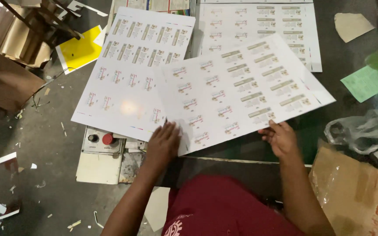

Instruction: Flipping through a stack of printed sheets on a machine in a print shop to check alignment or quality.

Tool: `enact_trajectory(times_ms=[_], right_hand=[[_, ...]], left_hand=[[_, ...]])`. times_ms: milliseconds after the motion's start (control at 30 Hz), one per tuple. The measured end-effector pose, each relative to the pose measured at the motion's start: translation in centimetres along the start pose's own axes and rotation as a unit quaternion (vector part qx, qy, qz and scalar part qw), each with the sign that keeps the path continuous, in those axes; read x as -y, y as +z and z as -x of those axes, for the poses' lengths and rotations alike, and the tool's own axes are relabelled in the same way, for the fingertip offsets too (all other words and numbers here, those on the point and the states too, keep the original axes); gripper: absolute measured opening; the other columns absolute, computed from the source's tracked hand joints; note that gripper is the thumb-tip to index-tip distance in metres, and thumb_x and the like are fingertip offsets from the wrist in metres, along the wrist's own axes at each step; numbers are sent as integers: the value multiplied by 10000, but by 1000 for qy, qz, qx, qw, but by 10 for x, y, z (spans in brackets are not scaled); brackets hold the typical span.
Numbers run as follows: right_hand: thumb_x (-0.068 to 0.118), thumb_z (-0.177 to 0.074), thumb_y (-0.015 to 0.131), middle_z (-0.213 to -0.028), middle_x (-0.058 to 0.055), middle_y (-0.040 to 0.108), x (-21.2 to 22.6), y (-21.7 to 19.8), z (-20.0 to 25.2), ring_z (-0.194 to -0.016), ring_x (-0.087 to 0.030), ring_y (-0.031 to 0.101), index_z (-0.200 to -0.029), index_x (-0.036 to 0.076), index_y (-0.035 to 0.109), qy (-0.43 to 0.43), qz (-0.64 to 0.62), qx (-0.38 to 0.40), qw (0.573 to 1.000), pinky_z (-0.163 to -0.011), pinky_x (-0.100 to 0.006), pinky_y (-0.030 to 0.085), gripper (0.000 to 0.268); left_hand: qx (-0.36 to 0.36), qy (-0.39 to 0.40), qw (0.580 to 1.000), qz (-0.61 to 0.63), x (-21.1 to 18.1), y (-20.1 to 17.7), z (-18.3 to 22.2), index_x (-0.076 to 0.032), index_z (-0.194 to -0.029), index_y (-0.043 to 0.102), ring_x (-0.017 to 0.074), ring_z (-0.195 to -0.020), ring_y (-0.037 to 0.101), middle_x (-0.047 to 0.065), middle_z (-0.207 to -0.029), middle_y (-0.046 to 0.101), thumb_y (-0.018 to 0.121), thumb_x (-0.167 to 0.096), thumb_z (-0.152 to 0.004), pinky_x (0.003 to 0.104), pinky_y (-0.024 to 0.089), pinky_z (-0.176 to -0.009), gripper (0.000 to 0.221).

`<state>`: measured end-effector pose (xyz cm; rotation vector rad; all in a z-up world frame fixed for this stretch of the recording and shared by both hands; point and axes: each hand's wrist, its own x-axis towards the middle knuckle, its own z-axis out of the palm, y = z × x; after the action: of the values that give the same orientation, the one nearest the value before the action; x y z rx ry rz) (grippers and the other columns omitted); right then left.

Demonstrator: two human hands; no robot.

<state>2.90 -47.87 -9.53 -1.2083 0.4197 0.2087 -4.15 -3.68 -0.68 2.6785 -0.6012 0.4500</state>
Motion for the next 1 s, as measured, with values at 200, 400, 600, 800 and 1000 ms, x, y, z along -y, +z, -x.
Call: enact_trajectory(times_ms=[200, 400, 600, 800, 1000], right_hand=[[163, -1059, 599, -1058, -112, 721, -14, -64, 32, -829, -242, 729, -1282, 34, 585, -24, -9, -90, 996, -621, -343, 561, 258], [172, -1058, 609, -1082, -115, 713, -18, -58, 41, -862, -239, 730, -1332, 29, 569, -36, -7, -101, 994, -644, -335, 565, 311], [185, -1054, 612, -1061, -116, 703, 2, -12, 11, -884, -246, 729, -1315, 34, 571, -17, 2, -108, 994, -657, -364, 568, 304], [231, -1062, 596, -1030, -107, 708, 20, -9, -53, -887, -244, 731, -1278, 47, 585, -23, -20, -66, 997, -656, -361, 562, 284], [229, -1032, 608, -1098, -158, 731, 16, -8, -55, -884, -244, 741, -1262, 39, 592, 22, -25, -57, 998, -669, -359, 572, 299]], left_hand=[[6, -179, 976, -124, 23, -19, -22, 73, -1277, 615, 442, -1328, 517, 300, -1400, 560, 727, -381, -873, 558, 440, -1053, 618], [89, -239, 962, -96, 37, -28, -29, 67, -1224, 636, 442, -1345, 493, 305, -1425, 534, 757, -409, -835, 527, 490, -987, 627], [130, -229, 962, -74, 37, -38, -34, -23, -1059, 701, 420, -1089, 641, 252, -1193, 661, 635, -275, -912, 537, 561, -818, 299], [137, -223, 959, -111, 43, -39, -31, -65, -941, 659, 427, -722, 701, 194, -815, 711, 516, -155, -963, 565, 551, -663, 170], [49, -178, 981, -59, 26, -51, -20, -66, -1060, 643, 418, -706, 691, 188, -784, 707, 546, -129, -960, 549, 537, -626, 153]])
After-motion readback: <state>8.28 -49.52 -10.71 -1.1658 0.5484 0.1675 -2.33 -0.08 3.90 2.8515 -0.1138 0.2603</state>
